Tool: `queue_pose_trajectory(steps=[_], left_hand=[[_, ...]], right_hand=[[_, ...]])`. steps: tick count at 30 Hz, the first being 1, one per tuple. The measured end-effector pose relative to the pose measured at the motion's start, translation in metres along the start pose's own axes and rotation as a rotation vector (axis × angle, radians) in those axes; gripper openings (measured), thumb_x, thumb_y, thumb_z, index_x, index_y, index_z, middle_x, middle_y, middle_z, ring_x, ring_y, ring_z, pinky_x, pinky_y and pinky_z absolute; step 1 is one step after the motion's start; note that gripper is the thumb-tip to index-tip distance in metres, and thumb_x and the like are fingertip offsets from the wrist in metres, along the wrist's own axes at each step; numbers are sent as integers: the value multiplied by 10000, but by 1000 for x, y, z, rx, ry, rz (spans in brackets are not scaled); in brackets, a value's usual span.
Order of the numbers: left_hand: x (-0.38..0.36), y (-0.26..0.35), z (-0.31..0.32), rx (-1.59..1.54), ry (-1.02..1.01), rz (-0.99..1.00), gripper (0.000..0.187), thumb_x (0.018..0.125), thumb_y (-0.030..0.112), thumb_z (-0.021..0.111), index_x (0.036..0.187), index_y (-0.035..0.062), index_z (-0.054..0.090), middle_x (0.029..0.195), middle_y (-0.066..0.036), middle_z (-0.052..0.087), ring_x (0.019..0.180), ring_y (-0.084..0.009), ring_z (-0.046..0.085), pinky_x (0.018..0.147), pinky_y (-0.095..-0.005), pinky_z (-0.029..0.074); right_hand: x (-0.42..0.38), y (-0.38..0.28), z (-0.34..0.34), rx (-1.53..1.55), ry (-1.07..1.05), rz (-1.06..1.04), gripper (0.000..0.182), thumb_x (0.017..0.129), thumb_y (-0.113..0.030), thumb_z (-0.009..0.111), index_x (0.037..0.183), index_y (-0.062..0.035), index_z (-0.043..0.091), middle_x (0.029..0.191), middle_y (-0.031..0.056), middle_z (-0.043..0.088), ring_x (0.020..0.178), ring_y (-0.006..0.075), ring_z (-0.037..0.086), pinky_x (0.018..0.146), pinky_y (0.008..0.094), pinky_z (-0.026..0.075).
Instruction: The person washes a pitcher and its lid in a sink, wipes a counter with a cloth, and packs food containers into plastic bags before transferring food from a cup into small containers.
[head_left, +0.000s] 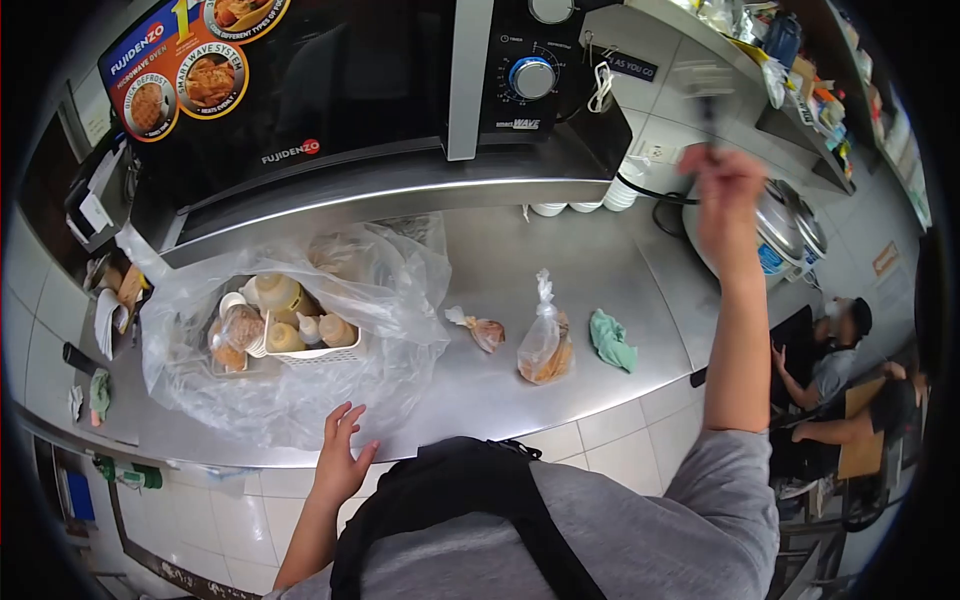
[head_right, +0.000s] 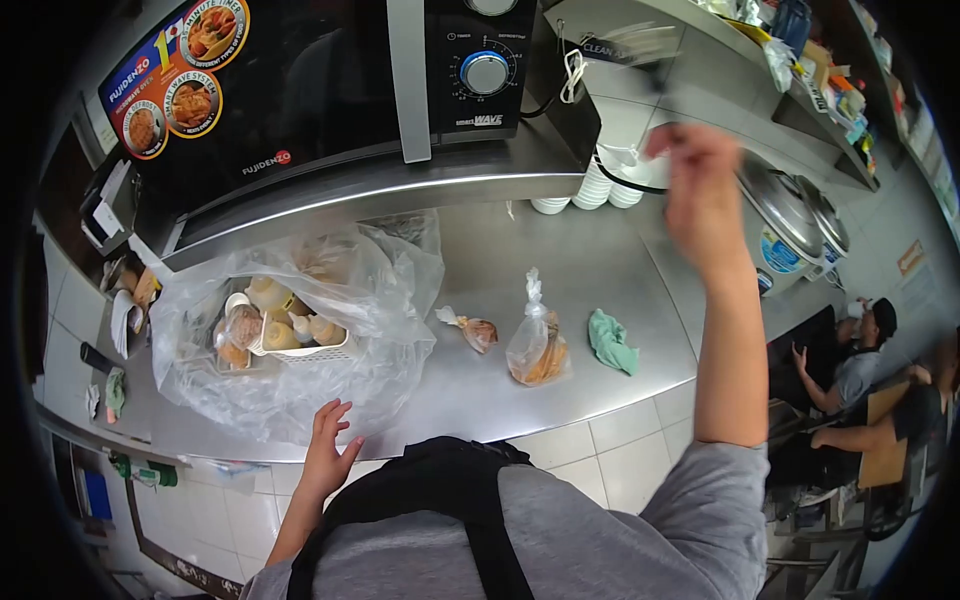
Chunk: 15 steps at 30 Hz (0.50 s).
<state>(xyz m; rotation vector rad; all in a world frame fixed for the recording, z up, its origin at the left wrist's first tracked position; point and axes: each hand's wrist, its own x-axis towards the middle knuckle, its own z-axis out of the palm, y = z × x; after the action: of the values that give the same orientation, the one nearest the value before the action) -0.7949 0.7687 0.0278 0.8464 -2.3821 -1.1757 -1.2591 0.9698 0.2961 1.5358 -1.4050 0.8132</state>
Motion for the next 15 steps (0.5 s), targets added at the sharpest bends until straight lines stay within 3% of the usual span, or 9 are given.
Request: queue_pose_trajectory(steps=[1,3,4,6,7,9,13,15], left_hand=[[4,-2,2,-9,-12,8,589,838,52,710,1372,115,468,1448,-165,351,1151,-312,565,962,-383,499],[10,-4,4,26,-49,75,601,853,124,716,1391,140,448,1463,-156,338,1120,-333,601,889,-404,535],[10,-5,5,22,-55,81,601,853,124,716,1391,140,448,1463,-156,338,1120,-333,601,889,-404,535],[10,-7,6,21,-84,63,609,849,131,721,1393,141,446,1469,-154,335,1113,-332,603,891,-409,533],[10,-9,7,18,-86,64,609,849,131,721,1393,141,446,1469,-154,335,1113,-332,603,891,-409,533],[5,-14,9,25,-95,43,612,845,141,727,1391,141,451,1474,-153,331,1108,-338,603,892,-413,531],[-5,-19,8,34,-99,12,608,842,152,734,1385,139,461,1481,-157,326,1107,-344,601,887,-414,528],[-11,-27,7,93,-27,37,586,844,136,732,1375,136,481,1482,-159,329,1102,-347,599,885,-414,523]], right_hand=[[9,-17,-3,-14,-10,1,140,991,-16,434,1103,-98,417,922,154,616,632,242,564,596,339,474],[31,-58,-12,-198,-586,385,199,927,-3,509,1088,-66,411,830,171,643,665,340,642,569,418,487],[37,-62,-13,-207,-588,388,199,927,-3,509,1088,-66,411,830,171,643,665,340,642,569,418,487],[49,-66,-11,-595,-735,216,267,845,-7,581,1060,-51,429,779,158,664,723,382,671,593,472,513],[56,-71,-7,-598,-737,216,267,845,-7,581,1060,-51,429,779,158,664,723,382,671,593,472,513],[69,-86,8,-768,-830,175,237,785,8,611,1008,-28,537,827,147,691,779,343,697,625,432,560],[79,-89,55,-846,-901,115,119,778,2,626,888,-27,662,841,140,707,814,316,711,653,387,586],[78,-77,81,-848,-812,101,85,764,-2,643,792,-35,717,859,141,713,820,303,715,664,366,591]])
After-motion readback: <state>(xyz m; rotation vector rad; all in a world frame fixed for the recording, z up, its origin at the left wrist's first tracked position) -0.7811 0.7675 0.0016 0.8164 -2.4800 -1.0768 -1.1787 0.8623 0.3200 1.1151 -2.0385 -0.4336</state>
